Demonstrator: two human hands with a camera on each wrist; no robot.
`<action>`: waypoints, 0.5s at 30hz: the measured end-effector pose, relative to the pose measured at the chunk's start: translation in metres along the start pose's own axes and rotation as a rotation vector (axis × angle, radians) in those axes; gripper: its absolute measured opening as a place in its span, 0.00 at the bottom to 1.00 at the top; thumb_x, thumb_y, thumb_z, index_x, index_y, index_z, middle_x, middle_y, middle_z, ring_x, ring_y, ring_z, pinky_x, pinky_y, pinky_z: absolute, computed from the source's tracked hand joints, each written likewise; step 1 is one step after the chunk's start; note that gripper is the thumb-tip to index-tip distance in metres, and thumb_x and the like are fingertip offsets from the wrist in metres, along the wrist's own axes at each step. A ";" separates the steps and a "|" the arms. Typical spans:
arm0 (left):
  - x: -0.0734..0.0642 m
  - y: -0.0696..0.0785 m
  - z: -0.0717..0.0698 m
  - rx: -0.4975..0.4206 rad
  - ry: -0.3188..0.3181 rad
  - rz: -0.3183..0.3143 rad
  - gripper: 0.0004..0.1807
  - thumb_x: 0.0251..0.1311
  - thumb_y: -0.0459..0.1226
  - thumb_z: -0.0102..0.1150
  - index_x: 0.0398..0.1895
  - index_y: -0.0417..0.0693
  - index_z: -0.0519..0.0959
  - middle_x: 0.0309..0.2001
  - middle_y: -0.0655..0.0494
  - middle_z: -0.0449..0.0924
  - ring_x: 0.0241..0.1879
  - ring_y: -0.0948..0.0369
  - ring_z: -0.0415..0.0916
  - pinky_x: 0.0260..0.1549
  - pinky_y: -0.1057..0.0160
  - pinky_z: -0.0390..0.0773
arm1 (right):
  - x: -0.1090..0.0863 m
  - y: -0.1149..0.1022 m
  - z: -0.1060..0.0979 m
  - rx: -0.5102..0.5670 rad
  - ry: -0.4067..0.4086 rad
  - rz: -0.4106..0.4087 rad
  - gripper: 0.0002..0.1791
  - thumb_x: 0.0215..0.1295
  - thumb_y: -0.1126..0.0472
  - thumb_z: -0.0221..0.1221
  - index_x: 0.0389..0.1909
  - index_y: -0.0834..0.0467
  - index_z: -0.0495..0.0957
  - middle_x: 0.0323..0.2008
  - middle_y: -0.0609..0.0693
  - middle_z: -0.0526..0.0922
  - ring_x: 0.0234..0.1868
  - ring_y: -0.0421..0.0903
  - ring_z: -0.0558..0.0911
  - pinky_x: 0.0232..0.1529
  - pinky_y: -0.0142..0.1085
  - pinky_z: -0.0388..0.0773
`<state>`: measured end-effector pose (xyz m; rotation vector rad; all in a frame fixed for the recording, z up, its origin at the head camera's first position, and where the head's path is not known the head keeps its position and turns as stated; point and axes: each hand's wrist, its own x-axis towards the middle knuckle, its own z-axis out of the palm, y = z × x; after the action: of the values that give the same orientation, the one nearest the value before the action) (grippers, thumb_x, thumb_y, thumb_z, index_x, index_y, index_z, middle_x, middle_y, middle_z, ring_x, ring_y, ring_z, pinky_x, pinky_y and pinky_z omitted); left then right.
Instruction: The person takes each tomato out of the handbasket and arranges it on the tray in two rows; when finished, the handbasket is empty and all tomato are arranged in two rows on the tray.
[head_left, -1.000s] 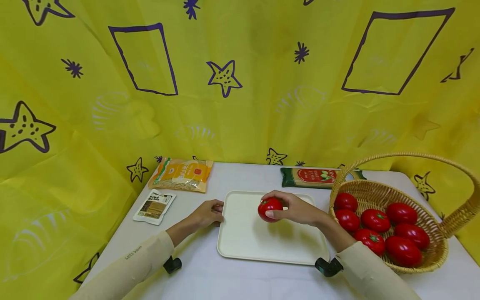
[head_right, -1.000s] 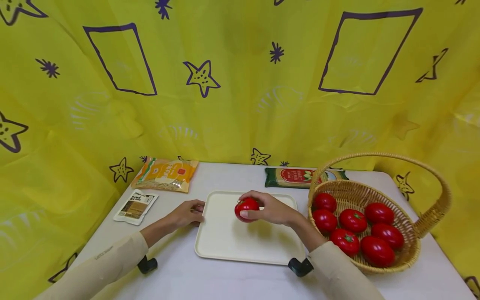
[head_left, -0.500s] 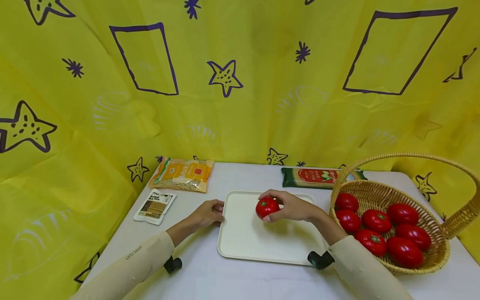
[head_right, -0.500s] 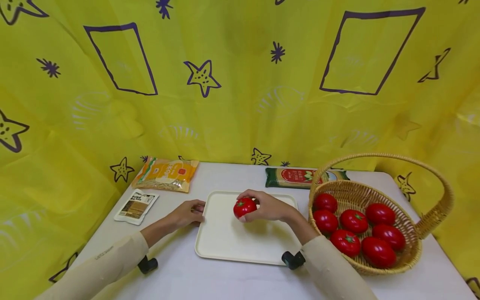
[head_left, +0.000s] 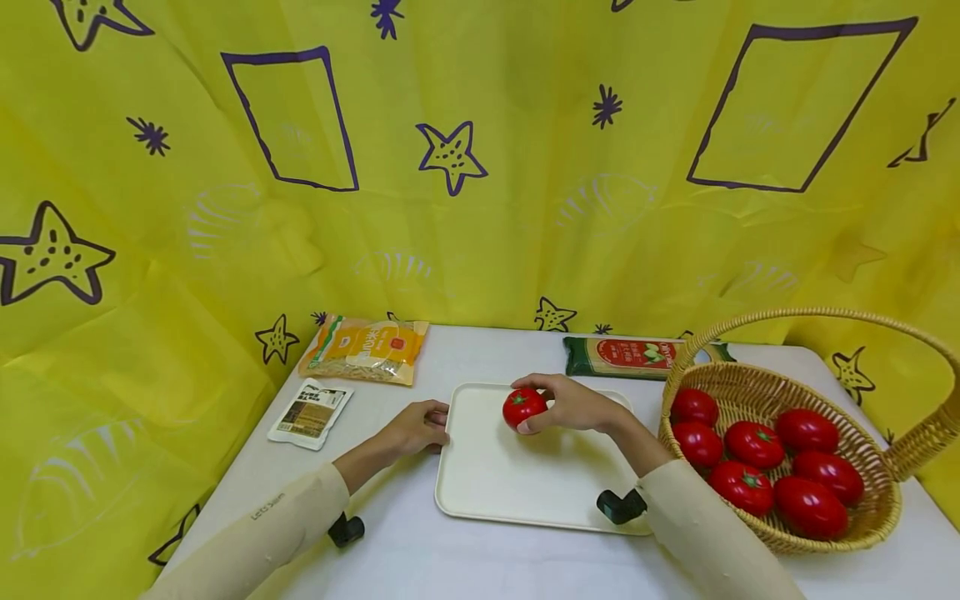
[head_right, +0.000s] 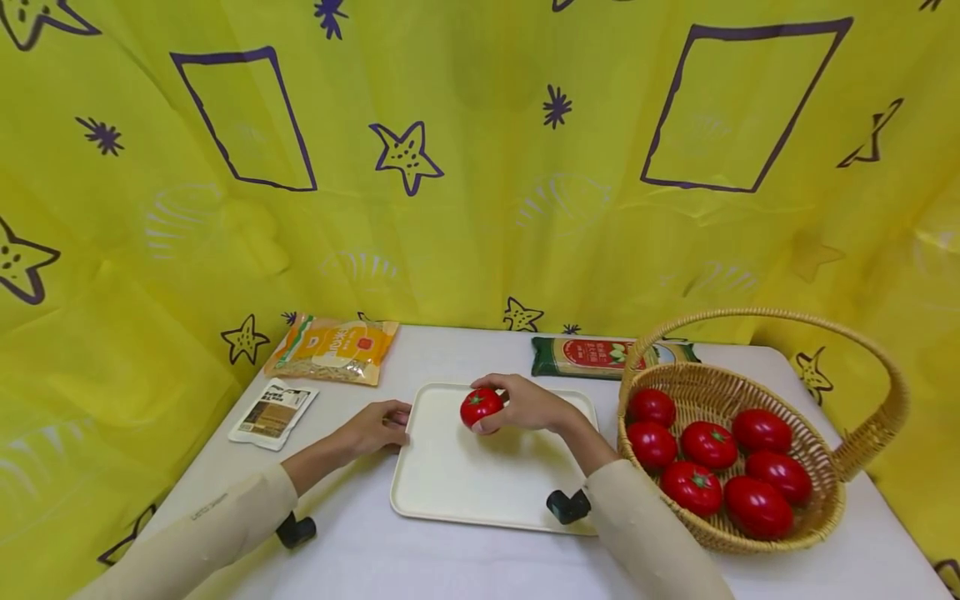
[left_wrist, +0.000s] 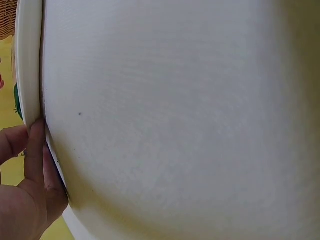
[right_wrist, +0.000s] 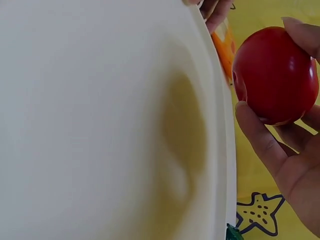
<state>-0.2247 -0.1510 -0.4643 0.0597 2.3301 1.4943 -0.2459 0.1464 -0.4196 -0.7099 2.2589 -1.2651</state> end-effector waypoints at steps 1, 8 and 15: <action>0.000 0.000 0.000 0.004 0.001 0.002 0.29 0.52 0.21 0.65 0.61 0.31 0.73 0.45 0.45 0.76 0.38 0.58 0.77 0.37 0.60 0.87 | 0.002 0.001 0.000 0.001 0.001 0.002 0.33 0.57 0.54 0.70 0.64 0.58 0.73 0.58 0.57 0.77 0.57 0.54 0.76 0.53 0.42 0.81; 0.000 0.001 0.000 0.003 -0.005 0.001 0.29 0.53 0.21 0.64 0.61 0.31 0.73 0.45 0.45 0.76 0.38 0.58 0.76 0.37 0.60 0.86 | 0.011 0.002 0.002 0.006 0.026 0.014 0.30 0.58 0.51 0.70 0.60 0.52 0.74 0.55 0.55 0.78 0.55 0.53 0.76 0.52 0.42 0.81; -0.002 0.003 -0.001 0.011 -0.001 0.001 0.28 0.52 0.21 0.64 0.60 0.31 0.73 0.44 0.45 0.75 0.38 0.58 0.76 0.36 0.61 0.86 | 0.021 0.004 0.006 0.027 0.084 0.032 0.32 0.59 0.53 0.71 0.63 0.53 0.73 0.57 0.58 0.77 0.54 0.54 0.76 0.51 0.41 0.82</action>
<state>-0.2240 -0.1512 -0.4611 0.0651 2.3379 1.4813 -0.2589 0.1313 -0.4288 -0.6198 2.3059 -1.3301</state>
